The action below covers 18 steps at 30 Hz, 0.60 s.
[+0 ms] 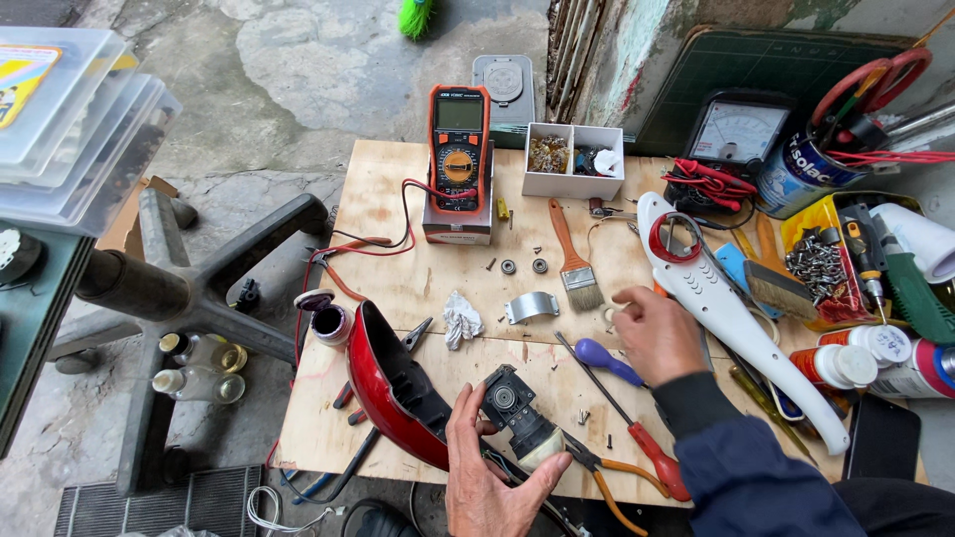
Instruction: The person disassembles a small black electrical component, likely a motor or switch, using a screwdriver and pliers. They remove screws, separate the housing, and manipulate internal parts on a cluttered workbench. The person then reassembles the component, securing it with screws.
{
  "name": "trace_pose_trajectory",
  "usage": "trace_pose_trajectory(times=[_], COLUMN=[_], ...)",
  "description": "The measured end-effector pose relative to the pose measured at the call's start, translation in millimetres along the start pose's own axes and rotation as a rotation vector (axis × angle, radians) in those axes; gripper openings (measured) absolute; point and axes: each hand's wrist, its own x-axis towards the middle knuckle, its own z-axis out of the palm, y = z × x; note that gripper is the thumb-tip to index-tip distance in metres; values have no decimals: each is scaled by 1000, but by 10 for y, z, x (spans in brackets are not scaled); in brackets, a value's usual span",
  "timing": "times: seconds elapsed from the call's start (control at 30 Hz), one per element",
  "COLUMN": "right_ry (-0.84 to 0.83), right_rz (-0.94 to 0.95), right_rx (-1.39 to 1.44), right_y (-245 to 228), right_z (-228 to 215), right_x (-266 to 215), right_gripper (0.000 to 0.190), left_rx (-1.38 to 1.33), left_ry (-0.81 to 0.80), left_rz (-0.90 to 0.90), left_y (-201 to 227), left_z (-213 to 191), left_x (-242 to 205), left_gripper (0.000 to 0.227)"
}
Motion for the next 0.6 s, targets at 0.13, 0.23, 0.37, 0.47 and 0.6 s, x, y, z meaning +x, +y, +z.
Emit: trace_pose_trajectory(times=[0.13,0.23,0.37,0.47,0.6], right_ry=[-23,-134,-185,-171,-117], right_rz=[51,135,77,88,101], right_rx=[376,774,879,941,829], right_y=[-395,-567,-563,-568,-580], right_z=[-310,-203,138,361,511], right_x=[-806,-1243,-1361,-1363,-1330], right_gripper=[21,20,9,8,9], left_rx=[-6,-47,-66,-83,-126], left_ry=[29,-14,17,7,-3], left_rz=[17,65,168,180,131], left_y=[24,-46,-150,-171,-133], left_z=[-57,-57,-29,-39,-71], left_x=[-20,-8,-12,-10,-9], left_gripper=[120,117,114,110,106])
